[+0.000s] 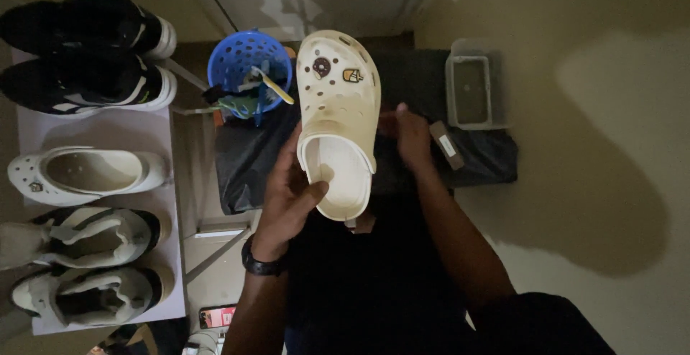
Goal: The person scrubs the interior and exterior of a white clog-style shoe using a small brush and a cleaning block. The person repeatedly dips the brush into a container and scrubs different parts of the shoe, then places the shoe on a nearby shelf with other footwear.
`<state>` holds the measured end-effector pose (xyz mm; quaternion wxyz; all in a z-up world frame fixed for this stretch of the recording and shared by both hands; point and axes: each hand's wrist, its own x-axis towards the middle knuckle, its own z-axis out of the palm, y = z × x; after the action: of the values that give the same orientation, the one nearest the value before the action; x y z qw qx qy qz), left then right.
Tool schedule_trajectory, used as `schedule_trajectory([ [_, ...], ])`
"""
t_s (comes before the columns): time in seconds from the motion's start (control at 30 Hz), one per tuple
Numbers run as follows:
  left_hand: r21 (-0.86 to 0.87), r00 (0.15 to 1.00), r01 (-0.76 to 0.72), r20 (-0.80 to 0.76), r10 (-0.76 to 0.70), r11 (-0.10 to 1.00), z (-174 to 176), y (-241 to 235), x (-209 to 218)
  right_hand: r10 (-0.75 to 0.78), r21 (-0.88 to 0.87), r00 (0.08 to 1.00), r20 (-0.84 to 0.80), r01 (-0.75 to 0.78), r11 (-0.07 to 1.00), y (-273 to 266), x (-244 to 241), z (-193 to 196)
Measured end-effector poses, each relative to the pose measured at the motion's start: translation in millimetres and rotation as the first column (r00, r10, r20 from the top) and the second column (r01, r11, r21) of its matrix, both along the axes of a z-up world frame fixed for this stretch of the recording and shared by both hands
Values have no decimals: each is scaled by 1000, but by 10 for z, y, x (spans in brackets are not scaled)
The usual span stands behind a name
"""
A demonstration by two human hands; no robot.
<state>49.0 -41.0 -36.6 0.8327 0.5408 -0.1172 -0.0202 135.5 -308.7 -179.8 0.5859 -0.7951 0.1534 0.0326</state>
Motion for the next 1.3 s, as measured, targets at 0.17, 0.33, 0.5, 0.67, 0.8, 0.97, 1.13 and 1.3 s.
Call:
schedule_trajectory([
  [0.17, -1, 1000, 0, 8, 0, 1000, 42, -17, -42, -265, 127, 946, 185, 245, 961, 298, 349, 481],
  [0.33, 11, 1000, -15, 17, 15, 1000, 75, 38, -92, -279, 40, 953, 118, 276, 960, 101, 973, 264],
  [0.5, 78, 999, 0, -35, 2, 997, 309, 58, -171, -451, 436, 887, 103, 367, 822, 51, 1439, 178],
  [0.67, 76, 1000, -6, 22, 4, 997, 227, 60, -178, -303, -3, 865, 400, 332, 943, -8, 1549, 168],
  [0.8, 88, 1000, -5, -8, 6, 996, 163, 22, -151, -187, 0, 890, 417, 206, 979, -158, 1469, -663],
  [0.97, -11, 999, 26, -25, -26, 1000, -68, -93, -162, 121, 294, 978, 172, -168, 941, 204, 1145, -602],
  [1.13, -23, 996, 77, -31, -78, 997, -12, -271, -193, 487, 617, 873, 28, -399, 679, 505, 790, -780],
  [1.3, 36, 998, 60, 8, -60, 998, 43, -367, -231, 784, 867, 620, 36, -409, 284, 670, 619, -980],
])
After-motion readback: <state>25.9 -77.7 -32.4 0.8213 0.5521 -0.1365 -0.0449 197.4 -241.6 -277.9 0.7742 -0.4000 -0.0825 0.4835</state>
